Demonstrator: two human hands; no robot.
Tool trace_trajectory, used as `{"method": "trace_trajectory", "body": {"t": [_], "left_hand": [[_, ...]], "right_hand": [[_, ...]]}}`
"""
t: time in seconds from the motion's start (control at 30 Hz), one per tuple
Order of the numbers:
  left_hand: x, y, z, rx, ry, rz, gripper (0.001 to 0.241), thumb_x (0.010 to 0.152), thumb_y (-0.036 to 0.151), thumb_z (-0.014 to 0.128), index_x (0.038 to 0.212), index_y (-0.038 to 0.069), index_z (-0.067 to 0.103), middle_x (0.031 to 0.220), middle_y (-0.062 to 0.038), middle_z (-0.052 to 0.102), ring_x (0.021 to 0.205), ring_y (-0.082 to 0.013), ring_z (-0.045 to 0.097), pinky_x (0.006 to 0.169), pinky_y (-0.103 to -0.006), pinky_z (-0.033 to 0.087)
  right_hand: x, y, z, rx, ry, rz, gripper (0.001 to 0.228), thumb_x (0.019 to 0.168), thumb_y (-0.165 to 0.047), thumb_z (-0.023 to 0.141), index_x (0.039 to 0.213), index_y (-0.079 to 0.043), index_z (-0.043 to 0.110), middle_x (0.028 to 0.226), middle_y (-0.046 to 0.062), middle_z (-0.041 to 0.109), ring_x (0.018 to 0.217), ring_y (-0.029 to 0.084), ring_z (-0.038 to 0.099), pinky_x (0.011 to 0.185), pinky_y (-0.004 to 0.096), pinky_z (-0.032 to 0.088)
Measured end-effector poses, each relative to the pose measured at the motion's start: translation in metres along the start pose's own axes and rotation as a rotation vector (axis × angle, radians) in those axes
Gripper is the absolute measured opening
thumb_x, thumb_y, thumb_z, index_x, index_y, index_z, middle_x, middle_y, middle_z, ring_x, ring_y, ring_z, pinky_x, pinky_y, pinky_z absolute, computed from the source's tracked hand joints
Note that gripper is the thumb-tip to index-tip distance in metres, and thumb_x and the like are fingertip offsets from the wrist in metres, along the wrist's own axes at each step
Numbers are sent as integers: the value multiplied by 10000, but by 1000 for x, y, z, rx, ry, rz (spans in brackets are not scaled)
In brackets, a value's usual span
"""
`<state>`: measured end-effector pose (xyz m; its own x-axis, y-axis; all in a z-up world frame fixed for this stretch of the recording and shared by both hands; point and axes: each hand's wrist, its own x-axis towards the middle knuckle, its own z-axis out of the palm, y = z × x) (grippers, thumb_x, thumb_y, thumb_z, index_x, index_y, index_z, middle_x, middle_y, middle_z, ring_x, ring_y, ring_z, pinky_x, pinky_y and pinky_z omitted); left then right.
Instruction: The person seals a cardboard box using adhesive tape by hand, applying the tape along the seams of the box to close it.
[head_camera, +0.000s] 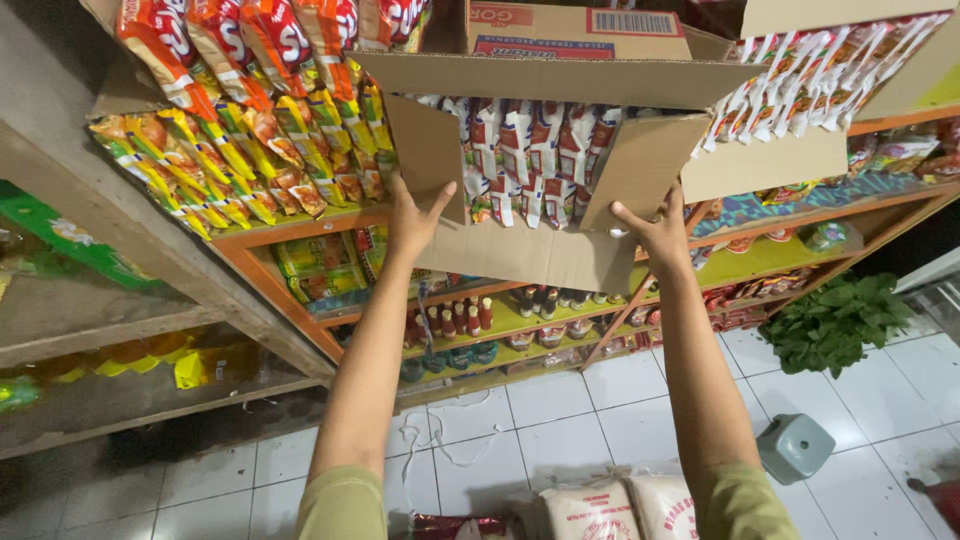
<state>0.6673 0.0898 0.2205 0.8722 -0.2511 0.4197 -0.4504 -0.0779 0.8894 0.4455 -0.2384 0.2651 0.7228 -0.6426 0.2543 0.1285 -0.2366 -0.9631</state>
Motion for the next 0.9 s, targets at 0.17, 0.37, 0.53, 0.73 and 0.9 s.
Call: {"method": "trace_trajectory", "body": {"t": [0.17,0.37,0.53,0.73,0.9], "left_hand": [[0,5,10,130,126,13,1053,866,602,786,1555,21,240,1484,-315,454,1328,-447,503,1039,-486,445],[-21,26,0,119,73,-135,1042,794,658,803,1538,87,348,1401,-217,636,1287,-379,634,1052,-449,517],[-43,29,-20,15,66,-33,1151,687,560,893,1525,40,299,1374,-208,612,1237,-330,642,1015,-420,526],[-38,33,-6,-266,-29,16,936,777,439,896,1452,12,406,1331,-175,671,1217,-267,663,1026,-376,531],[-44,46,-2,-283,16,-41,864,773,407,913,1400,6,476,1294,-157,699,1184,-244,680,1017,-362,536]], "right_hand": [[4,-5,-1,30,-196,-74,818,927,-108,792,1585,-84,307,1449,137,563,1333,262,560,1080,384,493],[-22,-18,-3,21,-123,-35,788,955,-131,762,1590,-101,296,1468,134,547,1354,256,532,1111,380,449],[-54,-21,-22,24,-108,-96,812,900,-118,782,1551,-81,298,1416,122,555,1318,250,547,1089,379,464],[-36,-16,-28,101,-89,47,780,827,-143,823,1476,-58,400,1307,93,606,1190,210,603,950,348,521],[-37,-11,-30,100,-70,69,691,871,-193,833,1441,-15,484,1268,103,632,1135,205,612,938,333,514]]}}
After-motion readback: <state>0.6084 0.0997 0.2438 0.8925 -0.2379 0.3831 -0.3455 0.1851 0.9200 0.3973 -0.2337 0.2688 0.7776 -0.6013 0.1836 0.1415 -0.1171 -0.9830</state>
